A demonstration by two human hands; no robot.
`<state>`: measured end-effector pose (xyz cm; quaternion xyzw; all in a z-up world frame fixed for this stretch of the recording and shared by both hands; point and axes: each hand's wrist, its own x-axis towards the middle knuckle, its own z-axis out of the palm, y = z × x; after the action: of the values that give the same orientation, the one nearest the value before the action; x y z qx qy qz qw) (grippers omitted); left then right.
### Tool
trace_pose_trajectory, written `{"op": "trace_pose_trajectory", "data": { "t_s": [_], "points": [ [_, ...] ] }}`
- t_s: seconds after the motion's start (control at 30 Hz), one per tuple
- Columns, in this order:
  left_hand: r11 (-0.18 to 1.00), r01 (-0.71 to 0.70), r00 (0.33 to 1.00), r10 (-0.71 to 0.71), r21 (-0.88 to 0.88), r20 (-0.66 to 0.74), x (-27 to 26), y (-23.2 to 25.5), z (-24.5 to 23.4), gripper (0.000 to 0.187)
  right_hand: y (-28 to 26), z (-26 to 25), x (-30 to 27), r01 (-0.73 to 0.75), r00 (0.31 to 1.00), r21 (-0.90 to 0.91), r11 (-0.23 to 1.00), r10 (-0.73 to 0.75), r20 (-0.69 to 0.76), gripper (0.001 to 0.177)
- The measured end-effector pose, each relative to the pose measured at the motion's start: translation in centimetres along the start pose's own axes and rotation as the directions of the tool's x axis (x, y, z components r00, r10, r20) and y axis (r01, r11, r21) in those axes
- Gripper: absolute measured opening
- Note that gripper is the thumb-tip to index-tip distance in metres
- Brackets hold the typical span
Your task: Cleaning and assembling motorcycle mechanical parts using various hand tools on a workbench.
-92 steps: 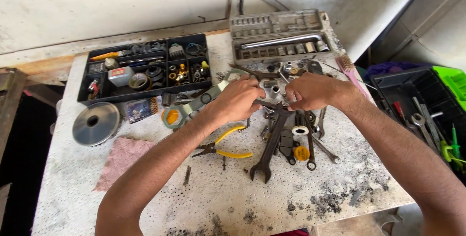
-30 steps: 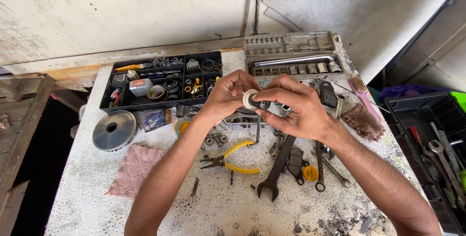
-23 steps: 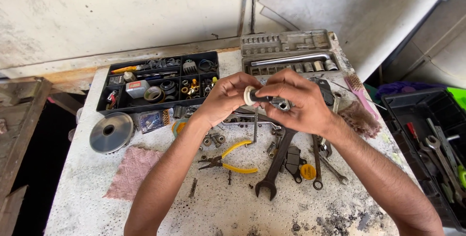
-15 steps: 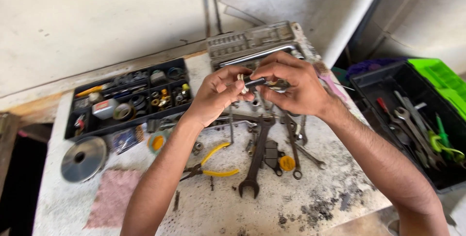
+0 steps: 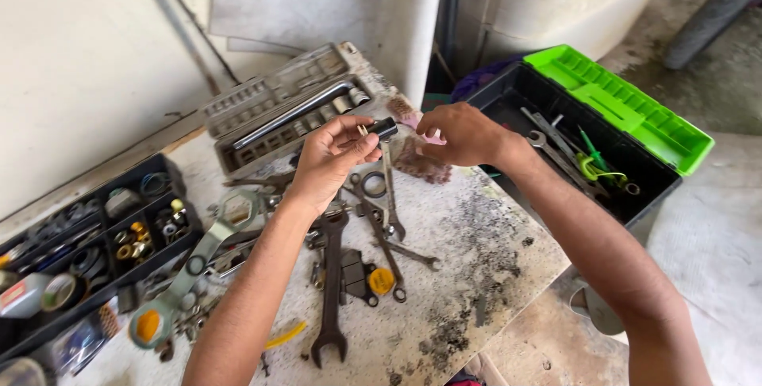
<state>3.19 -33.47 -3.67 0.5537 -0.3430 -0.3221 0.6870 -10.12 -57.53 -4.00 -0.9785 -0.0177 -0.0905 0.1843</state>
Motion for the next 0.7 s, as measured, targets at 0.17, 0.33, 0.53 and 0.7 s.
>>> {"op": "trace_pose_trajectory", "data": {
  "t_s": [0.17, 0.33, 0.53, 0.7],
  "points": [
    [0.997, 0.040, 0.998, -0.043, 0.064, 0.036, 1.7, -1.0, 1.6, 0.033, 2.7, 1.9, -0.6, -0.135, 0.979, -0.054, 0.989, 0.142, 0.149, 0.035],
    [0.998, 0.018, 0.999, -0.021, 0.063, 0.035, 1.7, -0.6, 0.9, 0.035, 2.1, 0.8, 0.2, -0.144, 0.979, -0.034, 0.989, 0.147, 0.141, 0.029],
    [0.992, 0.001, 1.000, 0.002, 0.126, -0.023, -0.9, 1.4, -1.1, 0.035, 2.1, 1.5, 2.6, -0.190, 0.973, 0.651, 0.735, 0.232, 0.023, 0.026],
    [0.951, -0.171, 0.985, 0.172, 0.256, 0.019, -4.7, 2.6, -3.1, 0.035, -5.9, 0.8, 5.5, -0.112, 0.980, 0.874, 0.473, 0.199, 0.018, 0.024]
  ]
}}
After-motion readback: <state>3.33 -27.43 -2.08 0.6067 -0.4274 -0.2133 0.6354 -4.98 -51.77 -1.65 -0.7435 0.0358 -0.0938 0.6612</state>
